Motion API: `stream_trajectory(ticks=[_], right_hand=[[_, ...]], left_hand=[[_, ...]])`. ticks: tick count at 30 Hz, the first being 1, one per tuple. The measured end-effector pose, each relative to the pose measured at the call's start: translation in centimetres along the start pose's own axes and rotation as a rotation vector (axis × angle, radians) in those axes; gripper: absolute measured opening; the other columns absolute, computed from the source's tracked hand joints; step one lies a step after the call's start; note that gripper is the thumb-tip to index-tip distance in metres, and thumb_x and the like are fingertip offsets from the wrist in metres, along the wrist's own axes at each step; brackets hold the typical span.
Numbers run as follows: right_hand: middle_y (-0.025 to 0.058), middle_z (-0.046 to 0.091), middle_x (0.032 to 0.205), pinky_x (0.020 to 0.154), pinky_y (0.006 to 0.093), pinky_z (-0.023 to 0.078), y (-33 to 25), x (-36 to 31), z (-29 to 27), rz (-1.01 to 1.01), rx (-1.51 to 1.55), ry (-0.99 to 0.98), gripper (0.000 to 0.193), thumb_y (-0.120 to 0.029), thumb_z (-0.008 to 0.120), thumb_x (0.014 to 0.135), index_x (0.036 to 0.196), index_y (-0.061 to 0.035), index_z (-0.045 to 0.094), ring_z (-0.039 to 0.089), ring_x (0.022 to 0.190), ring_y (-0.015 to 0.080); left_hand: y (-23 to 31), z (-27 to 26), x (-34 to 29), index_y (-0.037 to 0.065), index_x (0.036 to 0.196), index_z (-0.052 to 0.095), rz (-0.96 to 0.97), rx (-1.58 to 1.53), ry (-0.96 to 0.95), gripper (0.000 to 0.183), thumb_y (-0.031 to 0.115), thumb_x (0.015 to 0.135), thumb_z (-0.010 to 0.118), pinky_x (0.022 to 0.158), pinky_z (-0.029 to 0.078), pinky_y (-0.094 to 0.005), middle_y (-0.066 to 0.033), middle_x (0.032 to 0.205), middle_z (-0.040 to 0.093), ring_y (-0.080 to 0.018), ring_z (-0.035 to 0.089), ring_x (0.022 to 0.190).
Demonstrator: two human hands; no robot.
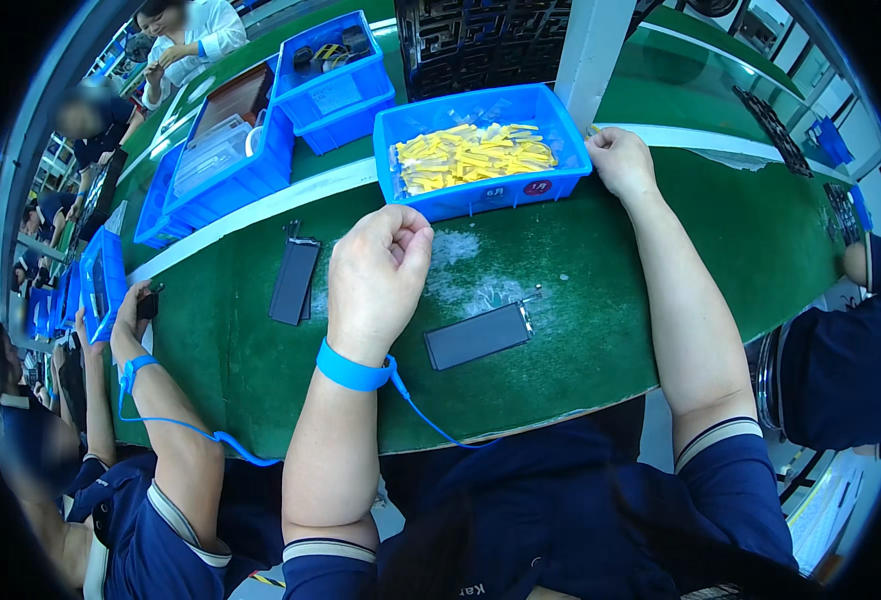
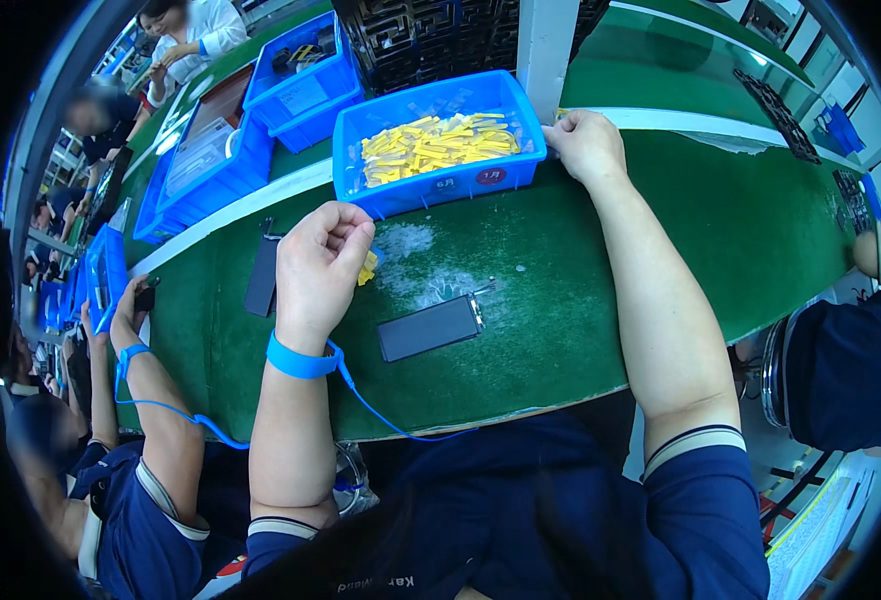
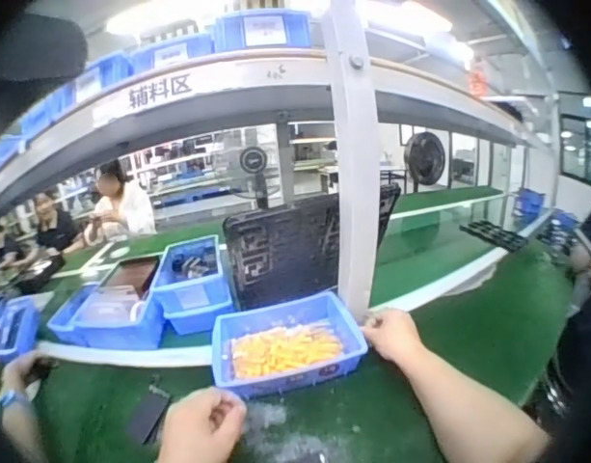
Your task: Applying yellow tape strips to the edge of black electronic components (likely batteries) on an assembly line.
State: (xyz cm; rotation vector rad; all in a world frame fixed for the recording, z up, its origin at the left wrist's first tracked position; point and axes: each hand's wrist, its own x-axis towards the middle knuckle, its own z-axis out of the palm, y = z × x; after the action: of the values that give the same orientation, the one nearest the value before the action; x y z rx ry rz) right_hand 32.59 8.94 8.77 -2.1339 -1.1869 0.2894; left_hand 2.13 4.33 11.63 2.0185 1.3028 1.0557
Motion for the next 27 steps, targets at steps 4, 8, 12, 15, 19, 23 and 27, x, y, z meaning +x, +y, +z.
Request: stream_trajectory(ticks=[4,8,12,15,19,23,27], right_hand=[[0.0083,0.068,0.07,0.066,0.032,0.049,0.6,0.1,-0.2,0.033,0.076,0.036,0.025,-0.031,0.073,0.077,0.078,-0.0066,0.072,0.064,0.067,0.0165],[0.0088,0.067,0.071,0.067,0.032,0.049,0.1,-0.4,-1.3,-0.031,0.216,0.19,0.025,-0.031,0.073,0.078,0.084,-0.0069,0.074,0.063,0.066,0.0188],[0.0068,0.064,0.073,0.061,0.0293,0.048,-1.6,-2.1,-2.0,-0.332,0.403,0.42,0.021,-0.025,0.072,0.081,0.085,-0.0046,0.074,0.06,0.064,0.0162],[0.004,0.062,0.073,0.054,0.0227,0.043,-4.2,-6.2,-2.4,-0.153,0.959,-0.192,0.02,-0.02,0.071,0.082,0.089,-0.0014,0.071,0.056,0.061,0.0096],[0.0019,0.061,0.071,0.052,0.0179,0.04,-6.6,-11.7,-0.7,-0.084,1.136,-0.511,0.019,-0.016,0.071,0.083,0.094,0.0001,0.068,0.052,0.058,0.0055],[0.002,0.062,0.073,0.053,0.018,0.042,-6.6,-12.3,-0.4,-0.115,1.187,-0.595,0.017,-0.013,0.069,0.085,0.095,0.0008,0.068,0.053,0.059,0.0055],[0.0017,0.063,0.075,0.053,0.0188,0.042,-6.2,-11.7,0.3,-0.361,1.015,-0.532,0.016,-0.011,0.071,0.082,0.095,-0.0002,0.068,0.052,0.06,0.005]], left_hand=[[0.2,0.2,0.0,0.0,0.08,0.063,0.002,-0.039,-0.011,0.005,0.005,0.078,0.063,0.055,0.046,-0.0285,-0.0091,0.07,0.06,-0.0146,0.055,0.056],[0.1,0.3,0.0,0.0,0.081,0.064,0.016,-0.075,-0.003,0.006,0.006,0.079,0.063,0.054,0.046,-0.0281,-0.0088,0.07,0.061,-0.014,0.055,0.056],[0.9,0.5,-0.2,0.0,0.08,0.065,0.034,-0.145,-0.039,0.006,0.005,0.079,0.063,0.054,0.046,-0.027,-0.0083,0.069,0.06,-0.0136,0.056,0.057],[1.0,0.9,-0.6,0.0,0.087,0.065,0.097,-0.217,-0.076,0.009,0.006,0.08,0.065,0.056,0.047,-0.025,-0.0074,0.074,0.061,-0.0124,0.058,0.062],[1.4,1.7,-0.8,-0.002,0.105,0.06,0.07,-0.411,-0.095,0.024,0.005,0.083,0.067,0.069,0.048,-0.0212,-0.0054,0.091,0.061,-0.0088,0.058,0.079],[0.7,2.1,-0.7,-0.002,0.111,0.053,0.048,-0.585,-0.061,0.027,-0.003,0.085,0.062,0.07,0.047,-0.0197,-0.0042,0.089,0.059,-0.0074,0.056,0.079],[0.8,1.2,-0.4,0.001,0.105,0.054,-0.067,-0.748,-0.172,0.023,-0.001,0.084,0.065,0.065,0.046,-0.0195,-0.0029,0.086,0.06,-0.0068,0.056,0.075]])
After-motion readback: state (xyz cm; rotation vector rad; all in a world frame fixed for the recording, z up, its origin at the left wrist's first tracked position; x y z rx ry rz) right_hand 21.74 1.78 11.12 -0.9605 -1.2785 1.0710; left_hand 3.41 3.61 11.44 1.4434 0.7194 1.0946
